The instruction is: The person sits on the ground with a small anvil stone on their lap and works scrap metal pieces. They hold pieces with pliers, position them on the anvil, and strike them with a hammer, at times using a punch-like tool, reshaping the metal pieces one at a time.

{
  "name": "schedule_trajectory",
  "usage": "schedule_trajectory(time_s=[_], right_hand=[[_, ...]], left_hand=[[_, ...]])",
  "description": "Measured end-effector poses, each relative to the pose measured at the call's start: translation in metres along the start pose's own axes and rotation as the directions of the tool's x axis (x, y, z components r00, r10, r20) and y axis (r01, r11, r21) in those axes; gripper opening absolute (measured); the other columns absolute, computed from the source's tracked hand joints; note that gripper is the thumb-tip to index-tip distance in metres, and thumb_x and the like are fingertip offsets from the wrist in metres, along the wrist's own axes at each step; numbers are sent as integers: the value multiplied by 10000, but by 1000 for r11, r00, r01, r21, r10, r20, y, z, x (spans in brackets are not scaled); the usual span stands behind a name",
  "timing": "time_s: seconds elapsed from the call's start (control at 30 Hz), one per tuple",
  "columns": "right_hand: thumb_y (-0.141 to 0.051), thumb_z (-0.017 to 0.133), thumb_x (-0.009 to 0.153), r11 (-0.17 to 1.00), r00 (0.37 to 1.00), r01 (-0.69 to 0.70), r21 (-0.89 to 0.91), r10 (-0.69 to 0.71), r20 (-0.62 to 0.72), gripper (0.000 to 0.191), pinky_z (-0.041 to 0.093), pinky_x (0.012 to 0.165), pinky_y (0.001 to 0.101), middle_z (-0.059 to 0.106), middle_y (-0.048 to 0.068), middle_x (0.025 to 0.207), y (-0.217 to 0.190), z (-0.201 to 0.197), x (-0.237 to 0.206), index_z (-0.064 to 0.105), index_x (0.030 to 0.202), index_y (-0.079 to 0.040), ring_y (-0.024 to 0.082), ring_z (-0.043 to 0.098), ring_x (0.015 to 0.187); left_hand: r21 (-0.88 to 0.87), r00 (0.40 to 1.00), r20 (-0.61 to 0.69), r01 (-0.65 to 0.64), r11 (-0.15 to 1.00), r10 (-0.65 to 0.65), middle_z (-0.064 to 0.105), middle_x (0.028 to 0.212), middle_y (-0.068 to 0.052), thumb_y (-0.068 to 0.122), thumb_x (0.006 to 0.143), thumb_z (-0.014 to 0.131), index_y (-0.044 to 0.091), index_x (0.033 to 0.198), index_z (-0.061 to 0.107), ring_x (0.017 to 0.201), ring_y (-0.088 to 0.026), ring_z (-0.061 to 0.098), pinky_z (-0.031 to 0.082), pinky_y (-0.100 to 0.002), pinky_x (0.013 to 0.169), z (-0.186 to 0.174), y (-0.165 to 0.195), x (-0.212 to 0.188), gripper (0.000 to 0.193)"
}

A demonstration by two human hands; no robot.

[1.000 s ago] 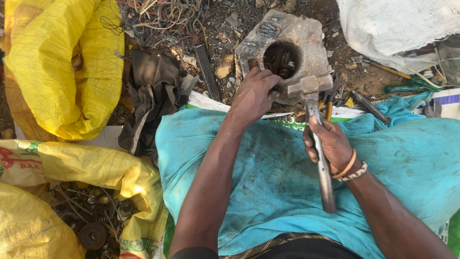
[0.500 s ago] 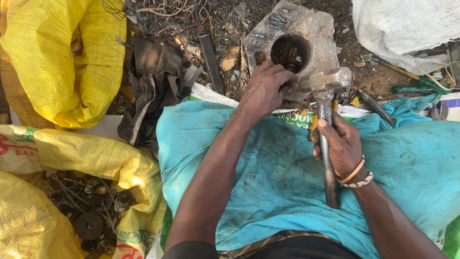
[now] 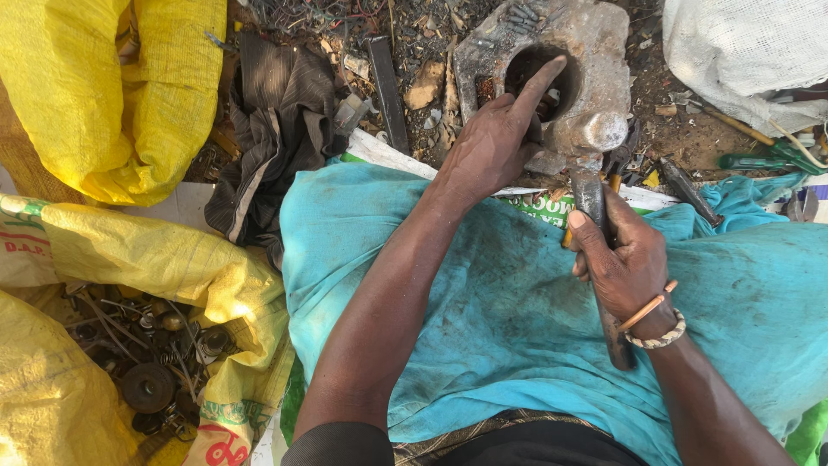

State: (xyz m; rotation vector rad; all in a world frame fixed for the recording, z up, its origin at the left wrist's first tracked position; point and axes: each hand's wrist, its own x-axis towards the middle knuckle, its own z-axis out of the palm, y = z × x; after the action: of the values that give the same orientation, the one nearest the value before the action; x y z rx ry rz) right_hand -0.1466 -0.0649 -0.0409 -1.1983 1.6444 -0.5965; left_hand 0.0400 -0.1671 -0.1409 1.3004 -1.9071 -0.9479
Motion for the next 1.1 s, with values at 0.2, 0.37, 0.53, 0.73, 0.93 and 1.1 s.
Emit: schedule_trajectory(time_s=[0.2, 0.37, 0.53, 0.73, 0.93, 1.1], right_hand=[[-235, 691, 975, 991, 1000, 14, -133, -16, -13, 548, 501, 479, 243, 663, 35, 780, -7, -2, -1, 575, 1484, -68, 67, 581, 554], [-235, 703, 978, 975, 997, 58, -215, -68, -36, 550, 501, 489, 246, 685, 39, 797, -10, -2, -6, 577, 1481, -51, 71, 594, 555], [-231, 711, 978, 989, 998, 34, -146, -40, -39, 536, 521, 500, 242, 673, 18, 812, -9, 2, -6, 592, 1469, -52, 50, 565, 580], [-214, 691, 993, 979, 994, 87, -185, -96, -42, 524, 517, 502, 242, 677, 13, 838, -10, 0, -7, 586, 1486, -71, 51, 573, 581], [-238, 705, 986, 964, 994, 66, -256, -85, -62, 517, 513, 506, 257, 700, 30, 807, -12, 0, -8, 604, 1464, -69, 71, 603, 572], [-259, 705, 993, 974, 995, 71, -215, -85, -57, 536, 526, 514, 245, 707, 31, 865, -11, -1, -8, 590, 1479, -65, 55, 606, 629]], left_hand=[[48, 997, -47, -58, 997, 60, 750, 915, -73, 4, 768, 813, 249, 1644, 25, 967, -301, 683, 552, -447, 927, 9, 0, 1, 1203], [17, 992, -62, -112, 994, 113, 728, 817, -76, 2, 787, 798, 223, 1647, -17, 922, -323, 672, 542, -459, 944, 11, -3, 1, 1206], [56, 994, -66, -83, 995, 87, 731, 834, -81, -84, 815, 703, 228, 1667, -4, 922, -314, 680, 551, -453, 902, 14, -4, 2, 1150], [7, 989, -93, -116, 993, 116, 717, 852, -100, -44, 804, 728, 225, 1646, -6, 915, -329, 672, 545, -466, 875, 14, -5, 3, 1150], [103, 997, -48, -60, 993, 66, 706, 834, -105, -86, 811, 688, 230, 1660, 3, 894, -317, 684, 557, -453, 863, 18, -6, 5, 1135], [55, 988, -99, -113, 992, 118, 720, 830, -97, -91, 805, 685, 242, 1655, -49, 887, -323, 676, 548, -461, 881, 20, -6, 4, 1171]])
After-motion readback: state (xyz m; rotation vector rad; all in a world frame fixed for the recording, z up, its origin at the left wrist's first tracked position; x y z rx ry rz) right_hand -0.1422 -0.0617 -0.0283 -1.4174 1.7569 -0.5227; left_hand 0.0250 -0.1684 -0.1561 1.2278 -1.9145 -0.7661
